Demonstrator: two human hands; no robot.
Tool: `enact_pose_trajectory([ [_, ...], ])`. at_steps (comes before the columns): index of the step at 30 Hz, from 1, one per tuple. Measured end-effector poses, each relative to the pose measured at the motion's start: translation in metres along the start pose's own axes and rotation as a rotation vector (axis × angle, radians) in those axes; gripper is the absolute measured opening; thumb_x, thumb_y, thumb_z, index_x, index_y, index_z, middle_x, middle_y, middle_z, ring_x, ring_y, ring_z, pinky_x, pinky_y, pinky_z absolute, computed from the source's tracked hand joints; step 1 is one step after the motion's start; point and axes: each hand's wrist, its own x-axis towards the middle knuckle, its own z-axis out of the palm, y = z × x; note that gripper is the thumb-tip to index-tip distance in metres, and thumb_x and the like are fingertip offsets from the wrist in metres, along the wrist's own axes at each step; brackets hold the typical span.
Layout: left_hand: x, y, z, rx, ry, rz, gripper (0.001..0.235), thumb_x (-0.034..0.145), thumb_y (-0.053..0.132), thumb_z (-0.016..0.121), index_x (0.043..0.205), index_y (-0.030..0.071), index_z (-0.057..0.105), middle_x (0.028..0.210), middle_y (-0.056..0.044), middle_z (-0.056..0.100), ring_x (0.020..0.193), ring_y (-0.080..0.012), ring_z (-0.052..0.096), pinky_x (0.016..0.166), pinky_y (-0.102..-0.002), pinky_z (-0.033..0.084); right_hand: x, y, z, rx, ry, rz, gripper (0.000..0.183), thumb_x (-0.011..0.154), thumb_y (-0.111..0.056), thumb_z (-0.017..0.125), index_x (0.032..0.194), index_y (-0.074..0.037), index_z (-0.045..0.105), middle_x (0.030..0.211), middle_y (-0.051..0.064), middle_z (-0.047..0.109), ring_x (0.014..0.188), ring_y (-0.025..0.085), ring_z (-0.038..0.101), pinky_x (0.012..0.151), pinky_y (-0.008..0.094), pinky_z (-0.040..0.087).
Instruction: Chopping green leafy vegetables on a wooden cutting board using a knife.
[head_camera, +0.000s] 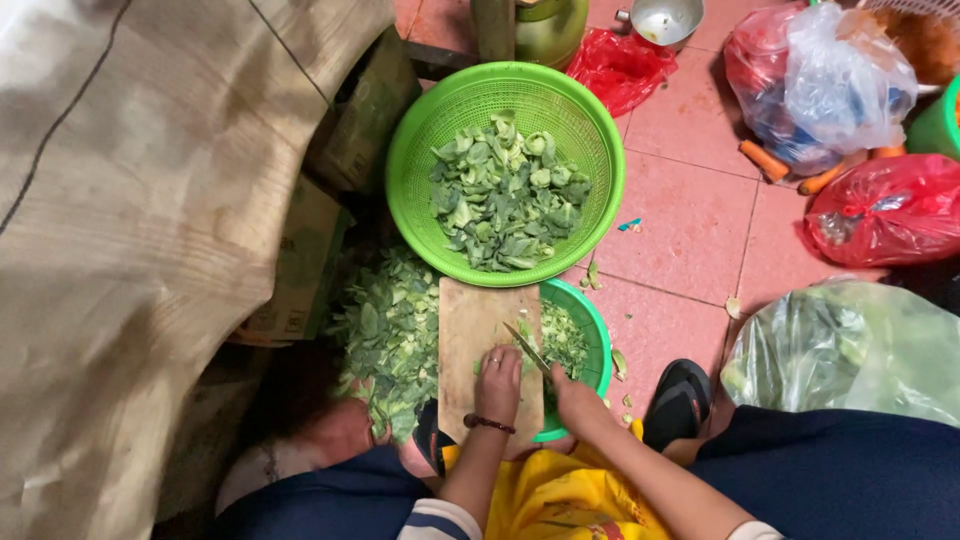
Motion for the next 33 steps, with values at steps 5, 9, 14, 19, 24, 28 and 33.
enact_pose_trajectory([
  [5, -0.002, -0.001, 0.005, 0.014, 0.015, -0.042, 0.014, 0.093, 0.010, 0.067, 0.105, 0.005, 0.065, 0.114, -0.013, 0.066, 0.109, -0.0350, 0.063, 0.090, -0.043, 0.054, -0.036, -0.026, -0.040, -0.067, 0.033, -0.017, 0.036, 0.093, -0.008, 0.043, 0.129, -0.007, 0.038, 0.095, 0.030, 0.071, 0.089, 0.049, 0.070, 0.075, 0.057, 0.056],
  [9, -0.002, 0.000, 0.004, 0.027, -0.030, -0.056, 0.014, 0.094, 0.011, 0.067, 0.107, 0.004, 0.064, 0.113, -0.013, 0.065, 0.109, -0.0341, 0.063, 0.090, -0.042, 0.055, -0.061, -0.037, -0.055, -0.150, -0.010, -0.058, 0.072, 0.077, -0.047, 0.072, 0.128, -0.007, 0.040, 0.095, 0.024, 0.073, 0.090, 0.047, 0.070, 0.074, 0.055, 0.056],
  [14, -0.011, 0.000, 0.000, 0.081, -0.040, 0.040, 0.016, 0.094, 0.012, 0.069, 0.107, 0.004, 0.064, 0.116, -0.016, 0.065, 0.111, -0.0359, 0.062, 0.091, -0.042, 0.054, -0.028, -0.016, -0.015, -0.107, 0.012, -0.017, 0.035, 0.095, -0.014, 0.048, 0.130, -0.010, 0.040, 0.097, 0.027, 0.071, 0.088, 0.049, 0.069, 0.073, 0.058, 0.055],
  [19, -0.003, 0.003, -0.015, 0.047, 0.003, 0.339, 0.039, 0.086, 0.021, 0.072, 0.111, -0.006, 0.062, 0.113, -0.024, 0.061, 0.113, -0.0417, 0.059, 0.093, -0.045, 0.052, 0.007, 0.015, 0.007, -0.083, 0.018, -0.021, 0.040, 0.092, -0.007, 0.045, 0.132, -0.007, 0.039, 0.097, 0.030, 0.072, 0.093, 0.048, 0.070, 0.080, 0.058, 0.055],
  [24, -0.007, -0.008, 0.010, 0.006, 0.048, -0.025, 0.015, 0.094, 0.011, 0.067, 0.107, 0.006, 0.067, 0.111, -0.015, 0.067, 0.108, -0.0358, 0.062, 0.093, -0.044, 0.054, -0.004, 0.012, -0.005, -0.016, 0.100, -0.017, 0.035, 0.096, -0.007, 0.040, 0.131, -0.006, 0.041, 0.096, 0.031, 0.069, 0.090, 0.051, 0.068, 0.076, 0.058, 0.055],
  [28, -0.003, -0.006, 0.011, -0.005, 0.037, -0.061, 0.011, 0.094, 0.013, 0.068, 0.102, 0.005, 0.067, 0.107, -0.015, 0.066, 0.107, -0.0359, 0.062, 0.091, -0.045, 0.054, -0.048, -0.023, -0.048, -0.088, 0.080, -0.018, 0.040, 0.094, -0.014, 0.052, 0.131, -0.007, 0.040, 0.091, 0.029, 0.072, 0.089, 0.049, 0.070, 0.076, 0.056, 0.056],
  [33, 0.002, -0.002, 0.005, -0.002, -0.040, -0.126, 0.010, 0.092, 0.011, 0.068, 0.096, 0.004, 0.063, 0.104, -0.015, 0.064, 0.103, -0.0369, 0.062, 0.087, -0.047, 0.052, -0.066, -0.050, -0.074, -0.122, -0.065, 0.012, 0.081, 0.077, -0.042, 0.080, 0.138, -0.012, 0.036, 0.095, 0.026, 0.071, 0.092, 0.048, 0.069, 0.075, 0.056, 0.055],
])
